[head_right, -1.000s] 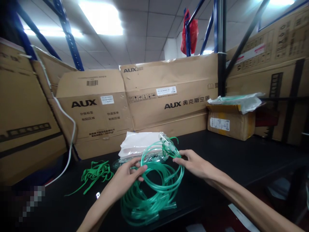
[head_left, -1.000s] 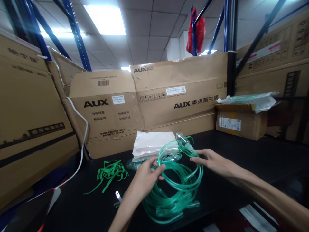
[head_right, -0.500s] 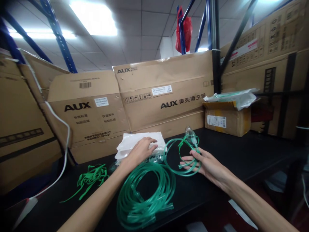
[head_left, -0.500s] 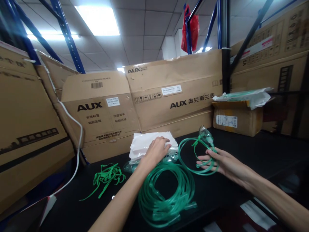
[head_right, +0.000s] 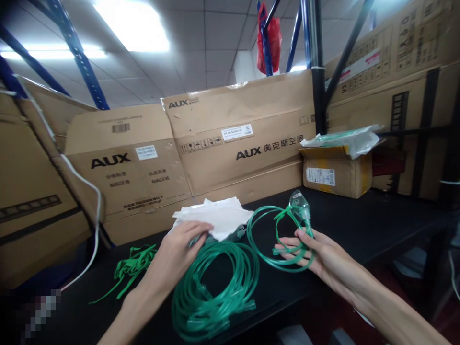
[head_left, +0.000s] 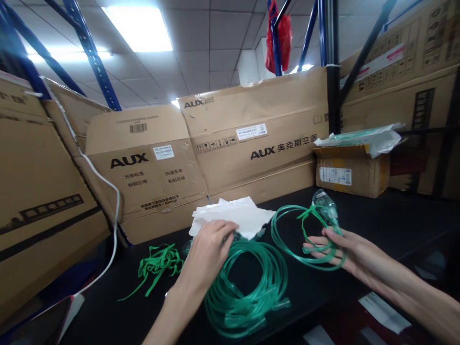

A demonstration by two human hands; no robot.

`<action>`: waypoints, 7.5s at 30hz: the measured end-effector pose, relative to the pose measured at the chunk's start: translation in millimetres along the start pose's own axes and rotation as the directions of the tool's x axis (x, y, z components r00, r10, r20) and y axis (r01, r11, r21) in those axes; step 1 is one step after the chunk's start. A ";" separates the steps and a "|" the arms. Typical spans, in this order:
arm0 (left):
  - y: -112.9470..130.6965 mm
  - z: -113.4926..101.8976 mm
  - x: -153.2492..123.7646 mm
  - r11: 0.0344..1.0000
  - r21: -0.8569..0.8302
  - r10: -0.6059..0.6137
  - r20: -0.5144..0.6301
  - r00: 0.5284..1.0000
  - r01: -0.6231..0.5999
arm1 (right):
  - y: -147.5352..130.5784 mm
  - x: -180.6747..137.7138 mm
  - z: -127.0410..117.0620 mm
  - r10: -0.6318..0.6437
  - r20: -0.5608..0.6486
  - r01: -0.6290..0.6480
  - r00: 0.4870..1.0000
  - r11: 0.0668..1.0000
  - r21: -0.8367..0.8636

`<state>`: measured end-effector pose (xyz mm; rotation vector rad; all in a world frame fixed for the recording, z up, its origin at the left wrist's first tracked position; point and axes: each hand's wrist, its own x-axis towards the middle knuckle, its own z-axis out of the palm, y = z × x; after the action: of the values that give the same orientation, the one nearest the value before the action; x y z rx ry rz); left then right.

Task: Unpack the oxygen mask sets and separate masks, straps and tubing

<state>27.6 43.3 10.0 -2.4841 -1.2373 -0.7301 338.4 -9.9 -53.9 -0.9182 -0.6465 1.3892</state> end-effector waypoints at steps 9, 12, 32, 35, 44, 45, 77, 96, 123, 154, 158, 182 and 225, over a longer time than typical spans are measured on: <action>40.3 -2.0 -55.9 0.983 -0.136 -0.108 0.083 0.991 0.119 | -8.9 -43.2 -8.0 0.112 -0.118 -0.105 0.987 0.992 0.067; 53.5 4.2 -39.1 0.981 -0.136 -0.105 0.214 0.971 0.136 | -8.4 -48.0 -8.8 0.120 -0.137 -0.113 0.983 0.992 0.057; 58.0 9.1 -9.8 0.972 -0.174 -0.118 0.220 0.968 0.158 | -15.7 -78.8 -20.1 0.154 -0.182 -0.161 0.971 0.987 -0.027; 57.1 4.8 -5.1 0.952 -0.237 -0.167 0.123 0.978 0.192 | -17.9 -84.7 -12.9 0.202 -0.134 -0.203 0.970 0.979 0.008; 60.2 6.3 -5.5 0.877 -0.420 -0.237 0.048 0.970 0.235 | -2.5 -74.0 9.9 0.249 0.063 -0.251 0.966 0.967 0.028; 60.3 8.0 -6.3 0.872 -0.430 -0.242 0.042 0.969 0.236 | 1.9 -70.6 9.7 0.247 0.066 -0.249 0.967 0.968 0.027; 68.2 37.6 -27.3 0.901 -0.430 -0.163 -0.194 0.967 0.066 | 24.4 -61.0 42.7 0.107 0.139 -0.072 0.984 0.968 -0.239; 77.5 27.3 -11.4 0.955 0.036 -0.293 0.002 0.956 0.293 | 42.5 -58.5 50.7 0.068 0.281 0.093 0.957 0.849 -0.520; 69.7 41.1 -13.1 0.925 -0.366 -0.240 -0.339 0.910 0.108 | 62.5 -37.1 56.6 -0.015 0.214 0.125 0.977 0.848 -0.515; 80.3 43.9 -15.5 0.837 -0.512 0.032 -0.305 0.952 -0.193 | 33.0 -36.1 78.5 -0.017 0.163 0.013 0.986 1.000 0.024; 78.2 46.4 -14.3 0.832 -0.544 -0.050 -0.273 0.961 -0.112 | 27.8 -34.6 77.7 -0.010 0.374 0.075 0.927 0.985 -0.159; 86.4 47.9 -16.5 0.861 -0.490 -0.047 -0.342 0.939 -0.135 | 32.2 -16.5 62.5 -0.119 0.272 0.226 0.955 0.885 -0.407; 158.7 50.0 -21.3 0.903 -0.207 0.346 -0.174 0.922 -0.377 | 8.8 19.2 2.7 -0.091 0.037 0.098 0.995 0.959 -0.266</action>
<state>159.7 -43.4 -46.2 -2.6921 -0.6404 -0.9674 333.4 9.0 -62.4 -1.0702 -0.9016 1.2479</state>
